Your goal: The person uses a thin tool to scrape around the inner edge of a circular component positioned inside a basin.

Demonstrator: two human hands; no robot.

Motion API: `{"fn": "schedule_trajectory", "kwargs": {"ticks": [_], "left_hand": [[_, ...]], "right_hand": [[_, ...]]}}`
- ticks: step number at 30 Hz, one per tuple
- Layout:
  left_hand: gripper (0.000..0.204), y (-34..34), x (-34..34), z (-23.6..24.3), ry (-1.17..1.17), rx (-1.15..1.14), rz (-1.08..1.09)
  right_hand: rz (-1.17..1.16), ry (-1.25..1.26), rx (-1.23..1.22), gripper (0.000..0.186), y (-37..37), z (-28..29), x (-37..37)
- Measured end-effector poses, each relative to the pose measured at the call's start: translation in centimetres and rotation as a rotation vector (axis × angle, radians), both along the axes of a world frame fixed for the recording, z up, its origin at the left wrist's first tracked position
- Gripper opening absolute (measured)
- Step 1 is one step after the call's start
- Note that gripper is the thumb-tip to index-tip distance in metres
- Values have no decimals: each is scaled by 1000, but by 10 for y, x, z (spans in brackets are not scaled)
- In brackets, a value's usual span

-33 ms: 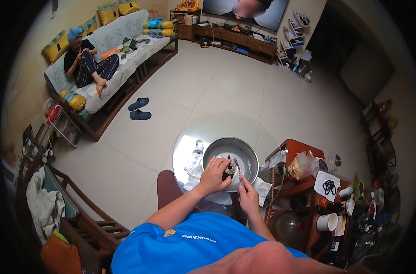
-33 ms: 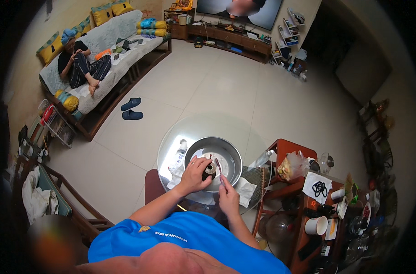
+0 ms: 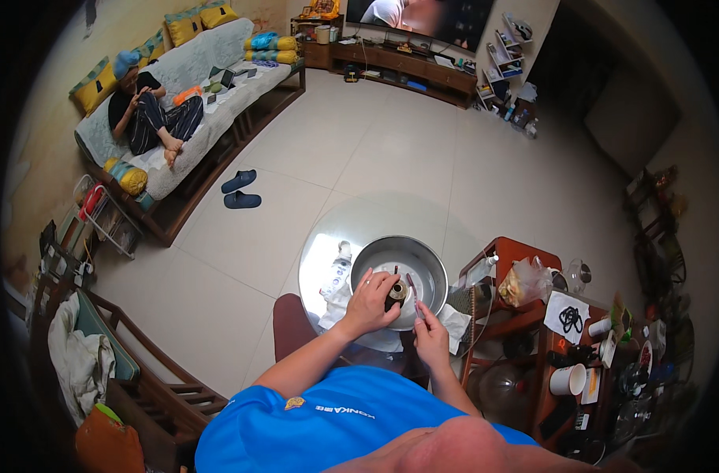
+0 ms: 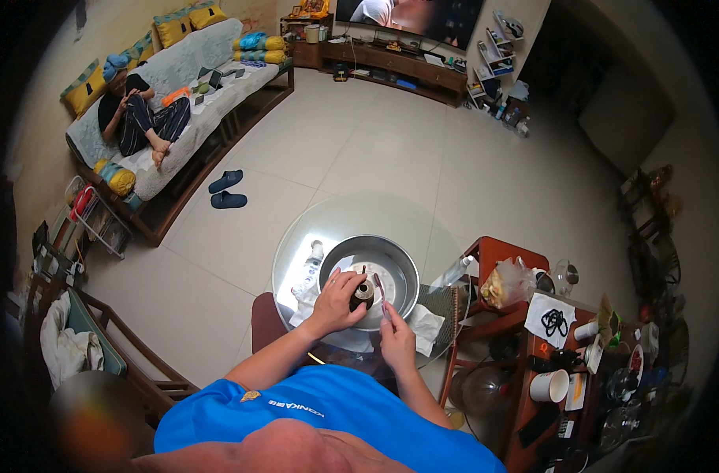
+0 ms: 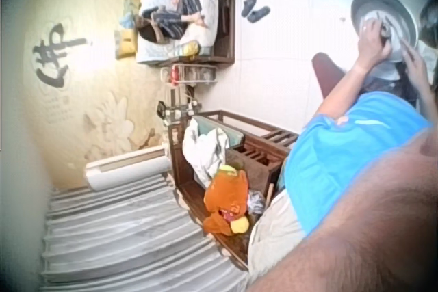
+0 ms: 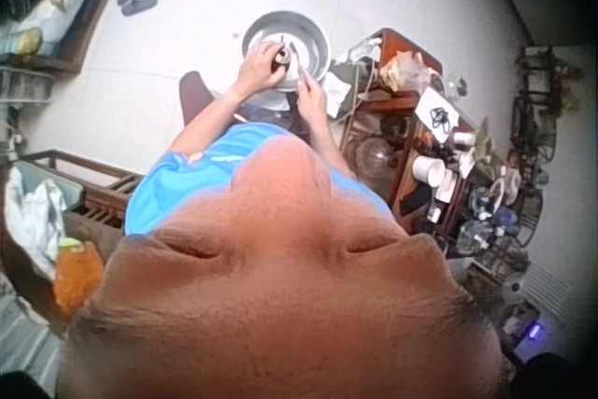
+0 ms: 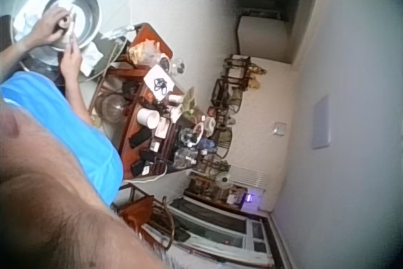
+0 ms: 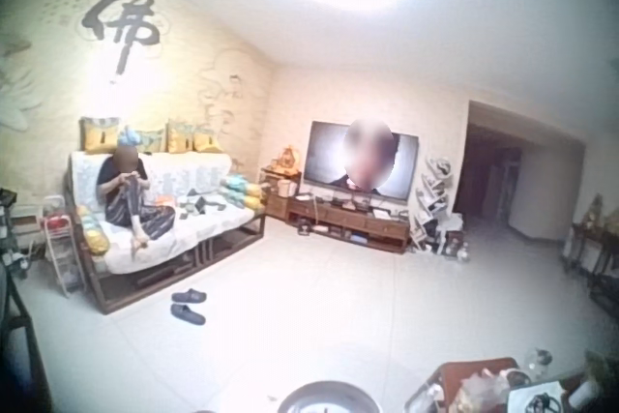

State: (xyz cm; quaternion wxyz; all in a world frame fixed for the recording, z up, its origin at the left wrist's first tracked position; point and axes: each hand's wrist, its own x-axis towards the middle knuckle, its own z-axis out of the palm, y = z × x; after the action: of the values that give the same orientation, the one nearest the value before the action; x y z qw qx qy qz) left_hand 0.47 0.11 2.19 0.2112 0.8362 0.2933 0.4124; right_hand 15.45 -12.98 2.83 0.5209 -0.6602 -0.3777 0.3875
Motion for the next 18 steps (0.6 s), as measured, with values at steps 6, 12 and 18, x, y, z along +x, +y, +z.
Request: {"fn": "schedule_trajectory", "kwargs": {"ticks": [6, 12, 18], "left_hand": [[60, 0, 0, -1, 0, 3, -8], [58, 1, 0, -3, 13, -15, -19], [58, 3, -2, 0, 31, -27, -21]], "right_hand": [[13, 5, 5, 44, -4, -2, -3], [-8, 49, 14, 44, -4, 1, -6], [2, -45, -52, 42, -2, 3, -7]]}}
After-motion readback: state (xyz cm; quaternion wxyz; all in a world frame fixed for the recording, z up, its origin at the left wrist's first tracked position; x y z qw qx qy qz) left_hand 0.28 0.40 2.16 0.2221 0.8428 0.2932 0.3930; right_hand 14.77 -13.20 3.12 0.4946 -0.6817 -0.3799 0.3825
